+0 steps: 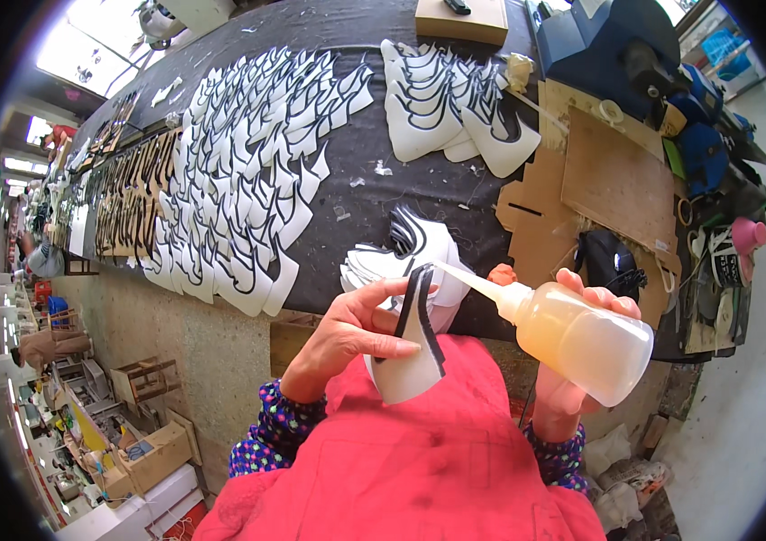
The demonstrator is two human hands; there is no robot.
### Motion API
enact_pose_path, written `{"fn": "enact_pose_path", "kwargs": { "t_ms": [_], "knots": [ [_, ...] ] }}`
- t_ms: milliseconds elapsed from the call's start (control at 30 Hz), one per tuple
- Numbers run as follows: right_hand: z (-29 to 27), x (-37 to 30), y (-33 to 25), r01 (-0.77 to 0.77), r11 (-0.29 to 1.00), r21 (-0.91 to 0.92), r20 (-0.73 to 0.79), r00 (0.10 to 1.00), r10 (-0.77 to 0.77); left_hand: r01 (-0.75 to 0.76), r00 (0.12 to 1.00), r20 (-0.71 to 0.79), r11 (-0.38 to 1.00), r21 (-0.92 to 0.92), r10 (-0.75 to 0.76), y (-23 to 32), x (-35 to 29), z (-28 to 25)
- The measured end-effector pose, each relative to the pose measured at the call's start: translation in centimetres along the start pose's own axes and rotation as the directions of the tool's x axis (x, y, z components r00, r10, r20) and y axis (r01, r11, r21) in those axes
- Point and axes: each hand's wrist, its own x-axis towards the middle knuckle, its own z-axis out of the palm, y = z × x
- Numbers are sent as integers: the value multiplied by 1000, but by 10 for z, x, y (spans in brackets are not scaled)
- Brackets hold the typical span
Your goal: Applying adhesive from a squeeze bottle to the edges of cut shoe material pieces and stacking them.
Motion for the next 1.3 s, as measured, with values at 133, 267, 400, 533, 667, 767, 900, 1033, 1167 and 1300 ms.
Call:
{"fn": "enact_pose_path", "kwargs": {
  "t_ms": [133, 267, 400, 533, 667, 767, 900, 1033, 1167, 1300],
  "knots": [
    [-6, 2, 0, -54, 998, 23, -85, 995, 55, 35, 999, 35, 999, 18, -35, 4, 1, -3],
    [-16, 7, -2, -168, 986, -1, -228, 960, 163, 15, 1000, -27, 1000, 20, -15, 24, 2, -4],
    [-37, 8, -5, -140, 988, -63, -367, 924, 107, -69, 982, -176, 997, 21, 71, 55, 26, -5],
    [-68, -5, -11, -99, 995, -2, -465, 881, 87, -213, 946, -203, 957, 197, 252, 65, 90, -10],
    [-93, -19, -15, -119, 992, -42, -595, 801, 71, -349, 895, -153, 871, 344, 419, 31, 227, -22],
    [-113, -31, -8, -138, 990, -16, -570, 815, 104, -303, 846, -214, 771, 561, 488, -13, 346, -49],
    [-127, -34, -4, -234, 972, -22, -664, 731, 161, -388, 825, -208, 795, 467, 525, -51, 453, -43],
    [-142, -40, 8, -288, 955, -77, -722, 677, 145, -481, 771, -207, 764, 430, 602, -75, 523, -40],
    [-142, -35, 16, -341, 931, -127, -747, 651, 137, -343, 838, -199, 775, 531, 508, -88, 547, -36],
    [-141, -31, 18, -373, 925, -67, -765, 615, 193, -293, 829, -204, 716, 634, 520, -91, 552, -33]
  ]
}}
